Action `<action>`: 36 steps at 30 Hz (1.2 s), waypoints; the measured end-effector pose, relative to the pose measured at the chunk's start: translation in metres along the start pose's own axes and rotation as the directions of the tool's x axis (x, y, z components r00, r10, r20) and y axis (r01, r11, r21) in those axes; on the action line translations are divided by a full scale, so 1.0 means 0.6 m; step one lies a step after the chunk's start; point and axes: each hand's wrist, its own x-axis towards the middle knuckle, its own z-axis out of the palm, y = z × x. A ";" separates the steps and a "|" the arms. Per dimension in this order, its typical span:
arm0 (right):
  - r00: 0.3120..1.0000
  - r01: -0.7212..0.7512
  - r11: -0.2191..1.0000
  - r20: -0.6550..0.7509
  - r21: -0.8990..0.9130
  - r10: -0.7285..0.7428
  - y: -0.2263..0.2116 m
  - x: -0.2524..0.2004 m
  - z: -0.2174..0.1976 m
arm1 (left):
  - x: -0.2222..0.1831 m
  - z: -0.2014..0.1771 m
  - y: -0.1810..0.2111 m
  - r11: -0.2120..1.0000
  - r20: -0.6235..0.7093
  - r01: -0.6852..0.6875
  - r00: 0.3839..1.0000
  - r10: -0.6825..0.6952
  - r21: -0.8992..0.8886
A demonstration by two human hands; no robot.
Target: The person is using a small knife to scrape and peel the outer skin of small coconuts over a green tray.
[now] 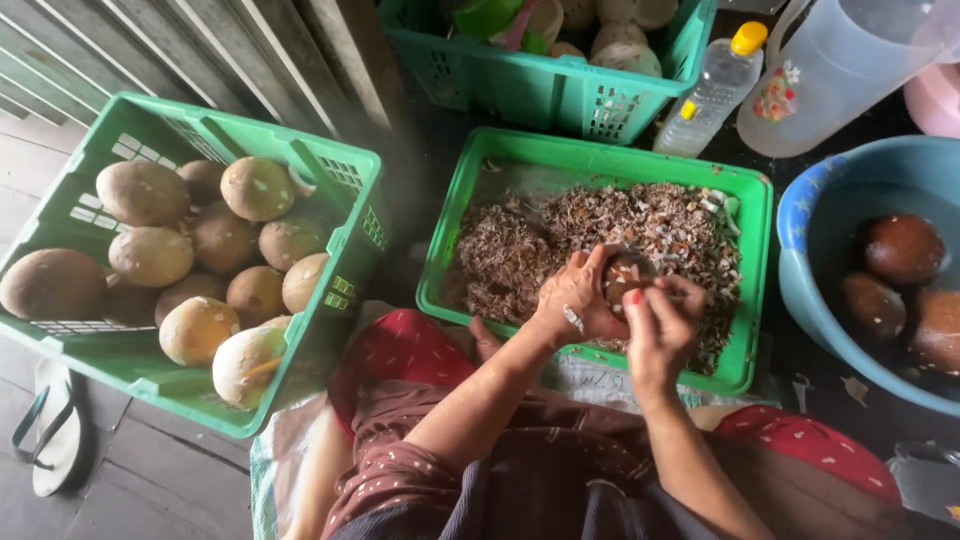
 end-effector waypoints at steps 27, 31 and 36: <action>0.758 -0.647 0.728 0.087 0.227 0.647 -0.024 0.098 0.004 | 0.006 -0.008 0.005 0.988 0.030 -0.057 0.998 0.053 0.142; 0.987 -0.150 0.986 0.045 -0.072 0.154 0.021 0.029 0.007 | 0.002 -0.010 0.012 0.992 0.025 -0.072 0.997 0.070 0.105; 0.894 -0.447 0.859 0.103 0.249 0.436 -0.002 0.098 -0.003 | -0.002 -0.021 0.009 0.986 0.016 -0.111 0.994 0.110 0.121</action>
